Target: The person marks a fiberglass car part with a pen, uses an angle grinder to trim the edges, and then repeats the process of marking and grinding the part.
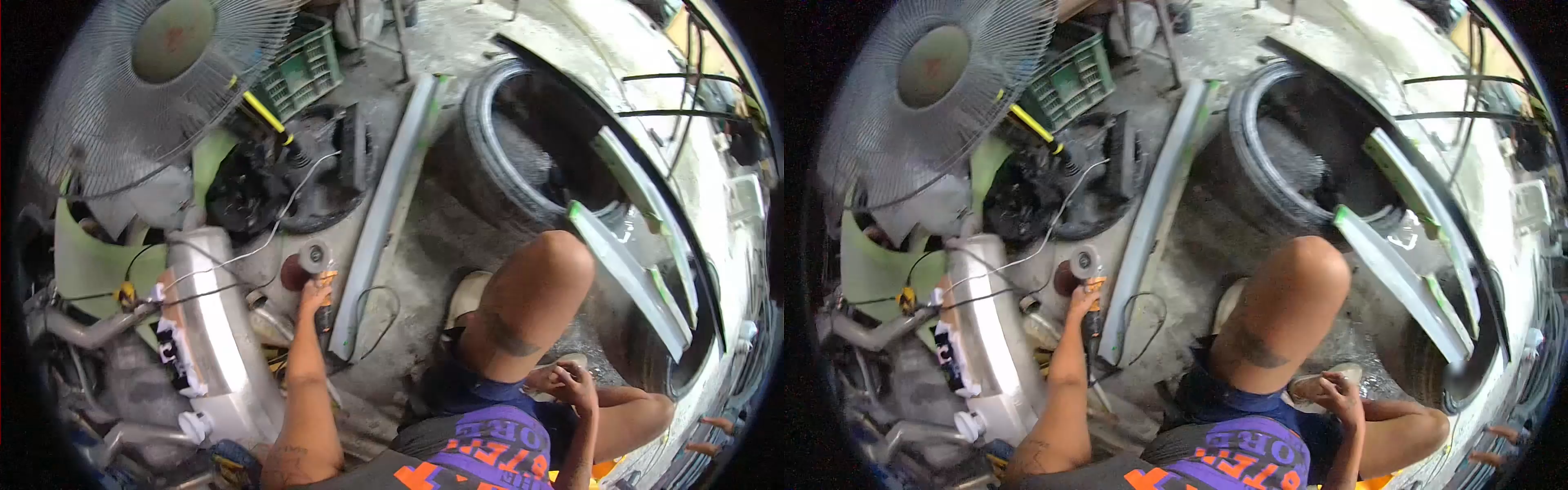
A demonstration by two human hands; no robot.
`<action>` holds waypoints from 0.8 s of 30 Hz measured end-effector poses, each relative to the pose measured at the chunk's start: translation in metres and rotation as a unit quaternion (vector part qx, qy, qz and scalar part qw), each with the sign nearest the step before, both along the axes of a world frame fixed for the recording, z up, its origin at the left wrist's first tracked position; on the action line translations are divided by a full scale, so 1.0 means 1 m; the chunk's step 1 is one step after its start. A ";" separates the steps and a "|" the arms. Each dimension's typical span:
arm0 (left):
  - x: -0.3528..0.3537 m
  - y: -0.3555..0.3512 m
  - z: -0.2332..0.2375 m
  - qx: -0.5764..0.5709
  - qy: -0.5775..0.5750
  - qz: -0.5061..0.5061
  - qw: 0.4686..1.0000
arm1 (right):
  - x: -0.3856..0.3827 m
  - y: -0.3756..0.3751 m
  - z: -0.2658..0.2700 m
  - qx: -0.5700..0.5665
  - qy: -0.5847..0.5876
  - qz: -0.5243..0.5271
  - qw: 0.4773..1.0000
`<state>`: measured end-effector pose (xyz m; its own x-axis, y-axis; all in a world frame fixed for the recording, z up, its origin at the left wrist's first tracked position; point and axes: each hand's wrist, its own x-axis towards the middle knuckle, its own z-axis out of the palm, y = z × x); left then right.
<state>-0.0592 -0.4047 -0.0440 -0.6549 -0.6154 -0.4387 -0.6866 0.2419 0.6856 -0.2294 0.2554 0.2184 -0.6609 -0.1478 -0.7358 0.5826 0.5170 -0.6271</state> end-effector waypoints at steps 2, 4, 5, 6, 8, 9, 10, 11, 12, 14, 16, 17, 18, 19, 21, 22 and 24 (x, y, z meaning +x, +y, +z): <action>-0.005 0.007 0.005 -0.103 0.010 -0.080 0.991 | 0.000 0.005 0.000 0.006 0.000 0.010 1.000; -0.009 0.007 0.004 -0.015 -0.064 0.025 0.998 | 0.005 0.013 -0.020 -0.025 0.003 0.007 1.000; 0.001 0.004 -0.006 -0.070 -0.095 0.032 0.992 | 0.007 0.012 -0.024 -0.045 0.011 0.018 0.999; 0.003 0.007 -0.012 -0.069 -0.092 0.032 0.993 | 0.006 0.005 -0.020 -0.058 0.000 0.019 0.998; 0.020 0.004 -0.012 -0.159 -0.071 0.022 0.984 | 0.005 -0.005 -0.016 -0.076 -0.017 0.045 0.996; 0.025 0.003 -0.006 -0.030 -0.036 0.027 0.999 | 0.005 -0.010 -0.017 -0.107 -0.030 0.049 0.993; 0.035 0.002 -0.020 -0.160 -0.021 -0.005 0.987 | 0.008 -0.011 -0.013 -0.137 -0.015 0.098 0.986; 0.041 -0.013 -0.031 -0.031 0.008 -0.057 0.998 | 0.010 -0.015 -0.010 -0.174 -0.006 0.152 0.973; 0.021 0.036 0.044 -0.040 0.037 0.049 0.997 | 0.011 -0.015 -0.018 -0.178 -0.057 0.172 0.967; 0.034 0.050 0.063 -0.193 0.029 0.027 0.980 | 0.021 -0.016 -0.046 -0.198 -0.117 0.197 0.953; 0.045 0.064 0.102 -0.165 0.031 0.005 0.986 | 0.024 -0.032 -0.040 -0.171 -0.103 0.190 0.961; 0.050 0.078 0.131 -0.144 0.029 0.015 0.989 | 0.028 -0.020 -0.057 -0.162 -0.107 0.161 0.968; 0.065 0.087 0.150 -0.149 0.019 0.025 0.988 | 0.032 -0.015 -0.065 -0.166 -0.117 0.171 0.964; 0.072 0.094 0.166 -0.146 -0.001 -0.008 0.989 | 0.033 -0.010 -0.070 -0.152 -0.091 0.185 0.967; 0.089 0.099 0.173 -0.141 -0.015 -0.042 0.989 | 0.037 -0.001 -0.085 -0.136 -0.060 0.198 0.969; 0.102 0.103 0.175 -0.068 -0.103 -0.013 0.992 | 0.038 0.002 -0.098 -0.135 -0.008 0.248 0.959; 0.139 0.106 0.162 -0.032 -0.214 -0.027 0.976 | 0.036 -0.009 -0.093 -0.140 0.048 0.298 0.943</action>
